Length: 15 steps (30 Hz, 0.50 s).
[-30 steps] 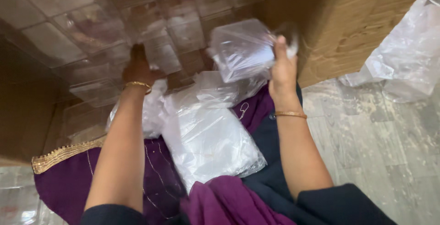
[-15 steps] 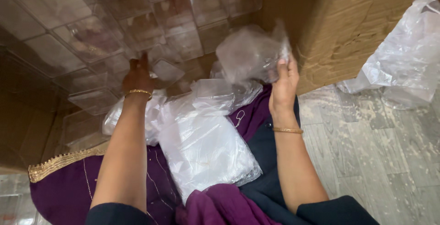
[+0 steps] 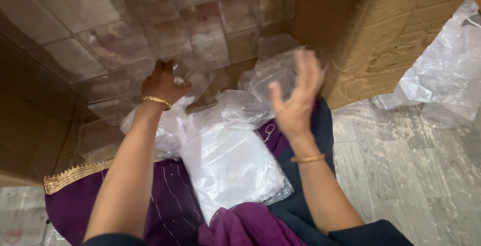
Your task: The person sits on the floor inside a large cardboard box and packs clear plastic boxes into plastic bags. They place a box into a bag, gather and twist the bag closed, and set filled bags aside, repeating this for multiple boxes.
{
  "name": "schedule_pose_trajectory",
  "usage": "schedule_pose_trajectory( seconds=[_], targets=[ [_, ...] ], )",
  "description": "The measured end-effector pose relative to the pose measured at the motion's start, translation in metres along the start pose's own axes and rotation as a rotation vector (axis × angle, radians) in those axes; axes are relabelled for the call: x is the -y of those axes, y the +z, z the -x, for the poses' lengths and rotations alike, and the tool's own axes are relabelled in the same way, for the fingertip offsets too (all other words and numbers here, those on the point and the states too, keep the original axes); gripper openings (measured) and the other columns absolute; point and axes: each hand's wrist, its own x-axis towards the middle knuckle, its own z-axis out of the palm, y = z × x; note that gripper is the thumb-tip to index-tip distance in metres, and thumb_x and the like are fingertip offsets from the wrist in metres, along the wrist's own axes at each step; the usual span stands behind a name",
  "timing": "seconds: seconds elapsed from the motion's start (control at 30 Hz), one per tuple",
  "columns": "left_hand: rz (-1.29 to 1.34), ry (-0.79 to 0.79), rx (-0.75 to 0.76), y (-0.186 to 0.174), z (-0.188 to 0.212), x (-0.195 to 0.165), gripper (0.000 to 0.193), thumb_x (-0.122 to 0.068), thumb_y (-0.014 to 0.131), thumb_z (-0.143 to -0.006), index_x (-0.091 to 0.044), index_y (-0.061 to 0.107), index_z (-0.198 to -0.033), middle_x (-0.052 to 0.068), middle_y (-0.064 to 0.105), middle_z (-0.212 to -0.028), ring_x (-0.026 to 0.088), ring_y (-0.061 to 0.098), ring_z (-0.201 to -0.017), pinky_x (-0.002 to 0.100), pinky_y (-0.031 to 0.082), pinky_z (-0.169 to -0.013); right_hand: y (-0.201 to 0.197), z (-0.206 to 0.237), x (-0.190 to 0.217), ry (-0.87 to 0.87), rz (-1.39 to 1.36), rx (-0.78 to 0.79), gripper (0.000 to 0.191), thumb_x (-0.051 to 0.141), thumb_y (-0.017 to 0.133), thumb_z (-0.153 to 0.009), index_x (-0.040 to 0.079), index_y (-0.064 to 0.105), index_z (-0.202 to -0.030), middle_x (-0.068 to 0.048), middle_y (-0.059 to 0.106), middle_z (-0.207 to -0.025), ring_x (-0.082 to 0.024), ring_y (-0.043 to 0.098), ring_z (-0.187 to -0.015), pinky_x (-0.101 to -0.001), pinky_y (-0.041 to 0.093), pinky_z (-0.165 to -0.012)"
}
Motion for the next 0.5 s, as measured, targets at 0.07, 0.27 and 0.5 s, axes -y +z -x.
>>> schedule_pose_trajectory(
  seconds=[0.07, 0.27, 0.5],
  targets=[
    [0.087, -0.028, 0.039, -0.019, 0.010, -0.020, 0.077, -0.051, 0.080, -0.077, -0.006, 0.056, -0.135, 0.023, 0.060, -0.135, 0.040, 0.067, -0.109, 0.048, 0.055, -0.089, 0.011, 0.006, 0.023, -0.156, -0.051, 0.171, 0.094, 0.020, 0.082, -0.088, 0.023, 0.027, -0.165, -0.017, 0.018, -0.171, -0.042, 0.012, -0.162, -0.0567, 0.015, -0.136],
    [0.423, 0.085, 0.029, -0.060, 0.065, -0.053, 0.078, -0.060, 0.077, -0.074, 0.002, 0.062, -0.120, 0.023, 0.070, -0.115, 0.033, 0.071, -0.102, 0.042, 0.055, -0.090, 0.047, 0.005, 0.077, -0.287, -0.085, 0.417, 0.121, 0.012, 0.082, -0.063, 0.025, 0.019, -0.165, -0.022, 0.001, -0.171, -0.049, 0.007, -0.159, -0.0587, 0.021, -0.130],
    [1.053, 0.019, 0.281, -0.062, 0.096, -0.037, 0.075, -0.064, 0.062, -0.090, 0.002, 0.055, -0.125, 0.017, 0.062, -0.113, 0.025, 0.056, -0.102, 0.042, 0.047, -0.084, 0.028, 0.000, 0.081, -0.221, -0.375, 0.534, 0.117, 0.033, 0.085, -0.080, 0.012, 0.011, -0.168, -0.021, 0.027, -0.166, -0.039, 0.031, -0.155, -0.0491, 0.033, -0.129]
  ],
)
